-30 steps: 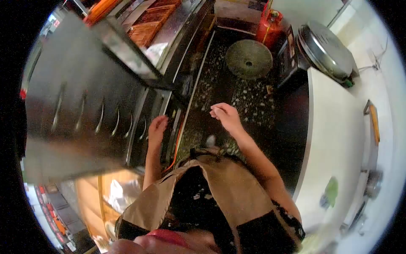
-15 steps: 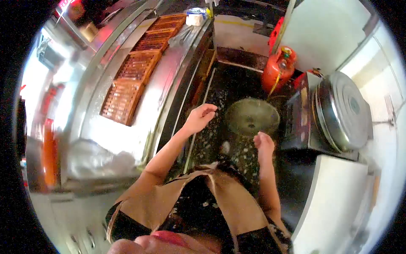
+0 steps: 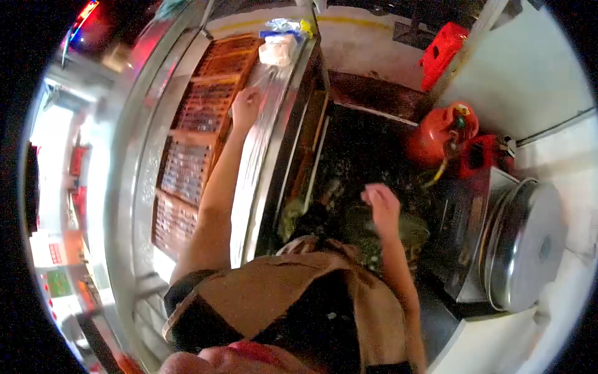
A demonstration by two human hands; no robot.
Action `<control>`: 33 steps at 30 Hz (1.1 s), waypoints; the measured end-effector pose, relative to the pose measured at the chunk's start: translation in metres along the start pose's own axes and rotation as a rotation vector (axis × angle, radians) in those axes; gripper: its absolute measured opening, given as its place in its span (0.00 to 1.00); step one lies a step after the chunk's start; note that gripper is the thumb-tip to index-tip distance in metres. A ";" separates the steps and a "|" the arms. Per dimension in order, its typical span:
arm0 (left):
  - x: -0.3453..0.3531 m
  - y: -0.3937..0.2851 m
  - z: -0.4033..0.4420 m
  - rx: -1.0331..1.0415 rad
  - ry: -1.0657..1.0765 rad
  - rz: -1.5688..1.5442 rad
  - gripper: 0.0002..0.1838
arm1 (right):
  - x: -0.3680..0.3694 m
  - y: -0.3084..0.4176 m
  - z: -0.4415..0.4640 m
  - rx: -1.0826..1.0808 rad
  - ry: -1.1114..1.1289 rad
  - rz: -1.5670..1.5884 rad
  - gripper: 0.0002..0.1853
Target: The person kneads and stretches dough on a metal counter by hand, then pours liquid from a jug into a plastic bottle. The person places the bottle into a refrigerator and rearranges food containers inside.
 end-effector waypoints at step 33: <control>0.124 -0.210 -0.052 0.917 0.360 0.128 0.10 | 0.007 0.032 0.083 0.170 -0.352 0.672 0.30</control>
Point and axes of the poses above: each hand's wrist, its own z-axis towards the middle knuckle, its own x-axis out of the palm, y = z × x, the point moved 7 cm from there along z, towards the middle knuckle, and after that the axes turned 13 degrees about -x, right-handed, at the moved point
